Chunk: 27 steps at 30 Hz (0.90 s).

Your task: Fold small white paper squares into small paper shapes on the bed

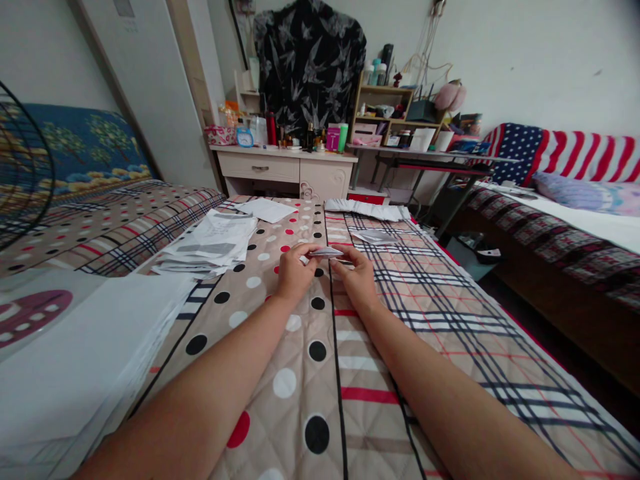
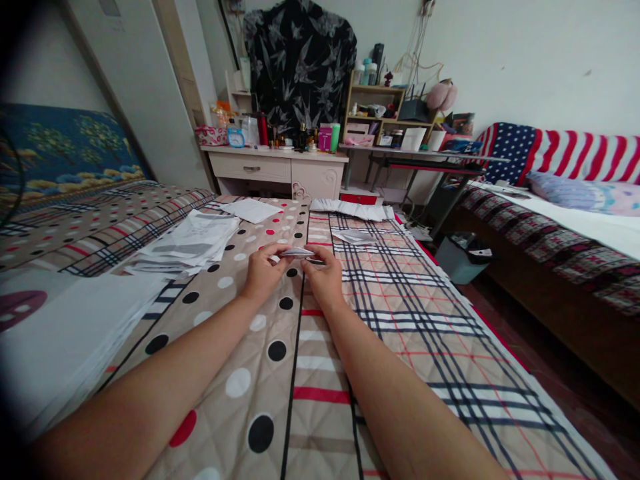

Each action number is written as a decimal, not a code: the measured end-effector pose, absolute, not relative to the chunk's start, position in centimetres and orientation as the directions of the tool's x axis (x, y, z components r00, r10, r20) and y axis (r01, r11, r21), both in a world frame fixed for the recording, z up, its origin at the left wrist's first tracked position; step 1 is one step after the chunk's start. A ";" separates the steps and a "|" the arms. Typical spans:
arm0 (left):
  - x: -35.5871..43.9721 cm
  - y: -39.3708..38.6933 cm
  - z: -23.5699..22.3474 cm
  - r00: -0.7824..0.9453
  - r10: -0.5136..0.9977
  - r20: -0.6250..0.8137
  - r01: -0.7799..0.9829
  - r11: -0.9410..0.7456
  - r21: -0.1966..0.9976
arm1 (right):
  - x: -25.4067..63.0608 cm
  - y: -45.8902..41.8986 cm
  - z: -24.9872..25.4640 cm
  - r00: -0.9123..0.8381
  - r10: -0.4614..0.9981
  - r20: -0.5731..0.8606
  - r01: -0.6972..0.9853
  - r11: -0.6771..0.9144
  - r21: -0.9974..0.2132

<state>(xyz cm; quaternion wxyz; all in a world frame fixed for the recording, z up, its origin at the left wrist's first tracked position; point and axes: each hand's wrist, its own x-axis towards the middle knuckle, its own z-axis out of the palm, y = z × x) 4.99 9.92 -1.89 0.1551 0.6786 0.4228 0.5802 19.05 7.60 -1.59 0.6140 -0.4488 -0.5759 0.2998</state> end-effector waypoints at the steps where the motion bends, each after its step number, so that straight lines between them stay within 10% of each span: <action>1: 5.0 10.0 -2.0 -0.035 0.767 0.640 0.388 -0.580 0.716 | 19.0 7.6 -1.5 0.149 0.877 0.457 0.165 0.433 -0.886; 16: 5.1 9.9 -1.2 -0.030 0.999 0.010 -0.291 -0.018 0.956 | 19.0 7.1 -1.1 0.124 0.835 0.537 0.216 0.505 -0.835; 22: 4.9 10.0 -1.4 0.050 0.998 0.044 -0.206 -0.033 0.978 | 19.0 7.3 -1.2 0.106 0.804 0.585 0.301 0.535 -0.789; 27: 4.7 10.0 -1.8 -0.099 0.922 0.375 0.249 -0.342 0.906 | 19.3 7.6 -1.7 0.095 0.887 0.452 0.251 0.418 -0.873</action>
